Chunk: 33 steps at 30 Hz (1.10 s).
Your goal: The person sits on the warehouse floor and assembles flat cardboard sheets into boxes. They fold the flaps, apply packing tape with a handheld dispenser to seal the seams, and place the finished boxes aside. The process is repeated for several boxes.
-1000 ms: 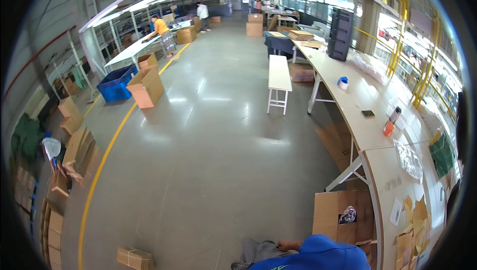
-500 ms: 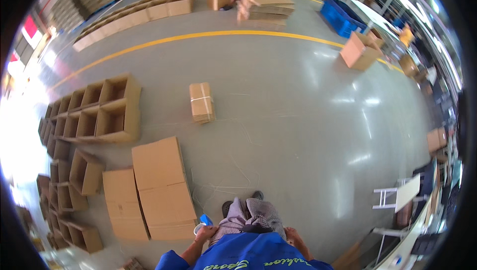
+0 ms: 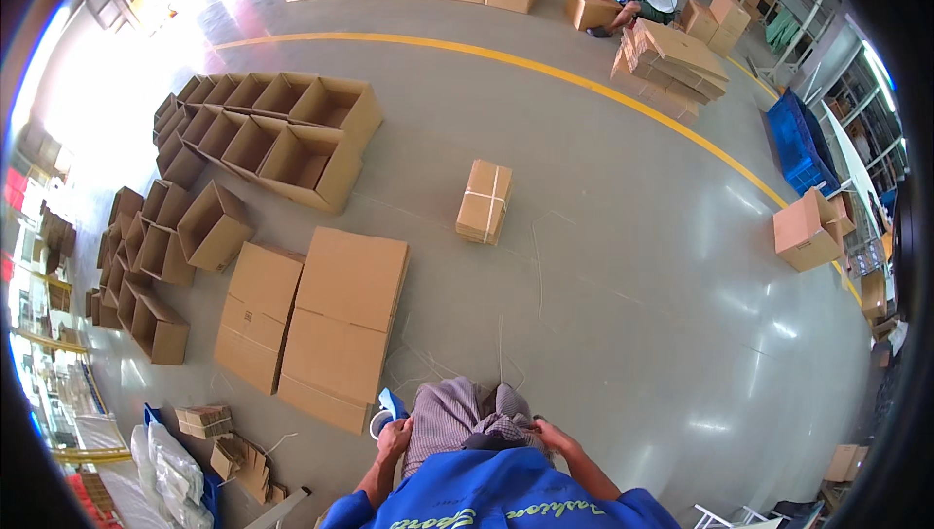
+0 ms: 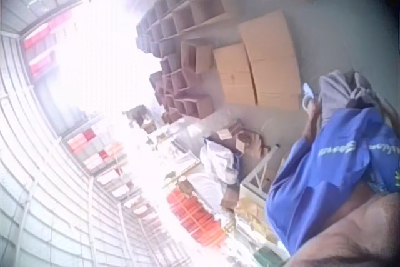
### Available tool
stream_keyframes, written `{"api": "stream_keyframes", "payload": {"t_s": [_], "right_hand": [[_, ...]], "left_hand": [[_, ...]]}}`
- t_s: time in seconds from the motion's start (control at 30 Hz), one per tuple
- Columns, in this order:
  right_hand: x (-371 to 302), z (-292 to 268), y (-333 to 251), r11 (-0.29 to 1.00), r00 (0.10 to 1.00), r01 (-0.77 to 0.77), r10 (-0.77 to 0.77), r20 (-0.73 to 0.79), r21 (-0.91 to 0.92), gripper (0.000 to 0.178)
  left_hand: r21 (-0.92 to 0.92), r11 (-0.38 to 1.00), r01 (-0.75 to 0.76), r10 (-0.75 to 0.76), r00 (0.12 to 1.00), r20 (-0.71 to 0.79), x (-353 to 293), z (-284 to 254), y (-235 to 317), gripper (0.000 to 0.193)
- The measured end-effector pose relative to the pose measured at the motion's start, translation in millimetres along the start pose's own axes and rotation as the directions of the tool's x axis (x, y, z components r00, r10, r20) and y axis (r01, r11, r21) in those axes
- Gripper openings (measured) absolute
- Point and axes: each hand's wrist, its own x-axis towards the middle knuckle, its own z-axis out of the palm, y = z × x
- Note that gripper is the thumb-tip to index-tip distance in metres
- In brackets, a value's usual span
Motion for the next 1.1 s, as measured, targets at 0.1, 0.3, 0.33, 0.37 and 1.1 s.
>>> {"api": "stream_keyframes", "payload": {"t_s": [0.1, 0.3, 0.33, 0.37, 1.1], "right_hand": [[56, -2, 22, 0.997, 1.0, -0.028, 0.028, -0.01, -0.068, 0.038], [99, -44, -17, 0.975, 0.997, 0.073, -0.065, 0.045, -0.21, 0.051], [105, -52, -38, 0.973, 0.997, 0.078, -0.07, 0.045, -0.219, 0.051], [100, -60, -72, 0.981, 1.0, -0.017, 0.021, 0.018, -0.195, 0.047], [323, -190, -378, 0.737, 0.996, 0.07, -0.085, 0.01, -0.673, 0.019]], "left_hand": [[-0.128, 0.99, 0.053, -0.061, 0.996, -0.059, -1, -7, 15, 0.044], [-0.247, 0.952, 0.178, -0.163, 0.983, 0.083, 49, -25, 47, 0.056], [-0.28, 0.938, 0.205, -0.184, 0.978, 0.099, 60, -36, 52, 0.058], [-0.345, 0.923, 0.171, -0.184, 0.983, -0.007, 86, -23, 28, 0.06], [-0.368, 0.874, 0.318, -0.295, 0.948, 0.119, 220, -148, 154, 0.042]]}}
